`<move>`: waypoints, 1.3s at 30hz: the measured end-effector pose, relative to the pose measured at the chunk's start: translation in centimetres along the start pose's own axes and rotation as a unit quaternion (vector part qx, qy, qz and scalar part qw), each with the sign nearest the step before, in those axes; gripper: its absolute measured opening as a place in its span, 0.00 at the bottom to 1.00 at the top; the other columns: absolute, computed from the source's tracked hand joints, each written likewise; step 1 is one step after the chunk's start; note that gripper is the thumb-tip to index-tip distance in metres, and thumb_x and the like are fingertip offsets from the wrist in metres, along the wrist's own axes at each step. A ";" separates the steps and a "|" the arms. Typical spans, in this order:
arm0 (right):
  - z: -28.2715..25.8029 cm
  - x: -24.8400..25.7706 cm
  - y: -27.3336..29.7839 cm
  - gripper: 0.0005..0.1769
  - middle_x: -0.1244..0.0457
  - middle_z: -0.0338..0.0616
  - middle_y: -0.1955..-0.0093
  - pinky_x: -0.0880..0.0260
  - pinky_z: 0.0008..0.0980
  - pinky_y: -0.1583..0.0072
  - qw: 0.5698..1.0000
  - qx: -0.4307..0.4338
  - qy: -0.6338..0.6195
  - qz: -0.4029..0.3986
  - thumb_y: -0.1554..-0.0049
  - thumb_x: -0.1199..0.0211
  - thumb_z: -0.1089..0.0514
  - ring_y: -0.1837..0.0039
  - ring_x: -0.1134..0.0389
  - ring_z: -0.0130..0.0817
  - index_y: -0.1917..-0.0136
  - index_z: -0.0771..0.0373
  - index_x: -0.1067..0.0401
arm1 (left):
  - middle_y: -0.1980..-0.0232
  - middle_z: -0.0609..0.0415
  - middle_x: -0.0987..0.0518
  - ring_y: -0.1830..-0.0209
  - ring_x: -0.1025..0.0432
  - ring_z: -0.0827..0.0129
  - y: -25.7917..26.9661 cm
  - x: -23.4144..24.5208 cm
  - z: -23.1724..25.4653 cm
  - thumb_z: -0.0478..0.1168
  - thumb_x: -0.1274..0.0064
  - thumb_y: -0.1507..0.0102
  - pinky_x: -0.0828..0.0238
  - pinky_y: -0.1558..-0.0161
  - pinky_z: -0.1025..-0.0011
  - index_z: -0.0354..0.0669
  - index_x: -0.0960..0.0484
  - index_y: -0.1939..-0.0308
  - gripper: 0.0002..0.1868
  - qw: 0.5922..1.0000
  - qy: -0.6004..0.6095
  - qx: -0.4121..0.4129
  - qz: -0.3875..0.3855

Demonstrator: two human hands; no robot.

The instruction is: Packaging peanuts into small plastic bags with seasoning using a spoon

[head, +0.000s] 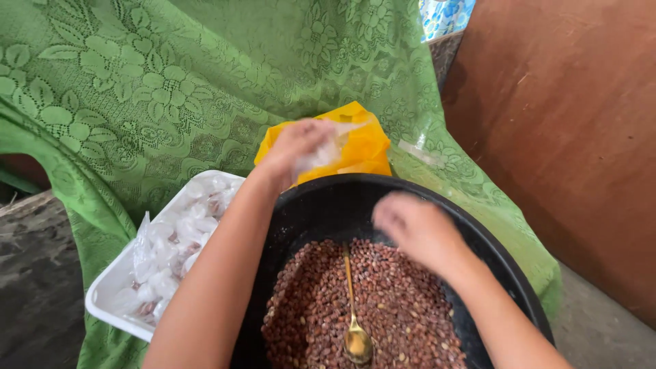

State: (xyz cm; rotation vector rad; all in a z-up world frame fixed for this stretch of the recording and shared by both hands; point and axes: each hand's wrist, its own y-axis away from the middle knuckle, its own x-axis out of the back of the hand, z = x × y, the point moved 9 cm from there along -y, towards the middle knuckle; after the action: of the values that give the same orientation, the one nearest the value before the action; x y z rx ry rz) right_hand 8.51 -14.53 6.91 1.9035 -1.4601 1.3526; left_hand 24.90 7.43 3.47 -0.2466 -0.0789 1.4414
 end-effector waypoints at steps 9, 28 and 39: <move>0.4 0.0 -0.2 0.21 0.32 0.47 0.43 0.47 0.67 0.27 0.984 0.163 -0.019 0.067 0.49 0.36 0.63 0.34 0.33 0.53 0.41 0.53 0.25 | 0.62 0.61 0.18 0.63 0.25 0.78 14.9 -10.7 7.7 0.42 0.33 0.42 0.26 0.58 0.79 0.44 0.14 0.50 0.17 0.962 -0.150 0.056 -0.222; 12.4 2.6 -0.5 0.11 0.33 0.42 0.65 0.28 0.30 0.59 0.964 -0.141 -0.209 0.086 0.38 0.37 0.57 0.65 0.35 0.27 0.46 0.65 0.22 | 0.61 0.48 0.12 0.56 0.18 0.53 13.5 3.8 -2.6 0.46 0.36 0.45 0.25 0.48 0.62 0.53 0.10 0.54 0.16 0.878 -0.450 0.155 -0.052; -3.6 -0.5 1.3 0.18 0.25 0.38 0.53 0.29 0.40 0.41 0.980 0.038 -0.176 -0.083 0.48 0.29 0.54 0.47 0.25 0.33 0.42 0.50 0.21 | 0.73 0.59 0.20 0.72 0.28 0.72 14.3 -8.3 3.2 0.49 0.28 0.47 0.28 0.65 0.74 0.42 0.13 0.59 0.19 0.964 -0.226 -0.014 -0.143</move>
State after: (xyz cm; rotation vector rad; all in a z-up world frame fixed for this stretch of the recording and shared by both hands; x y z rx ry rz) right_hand 5.71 -12.00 7.86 2.3495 -1.3791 1.0480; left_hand 9.32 1.22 4.31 0.0748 -0.4883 1.1851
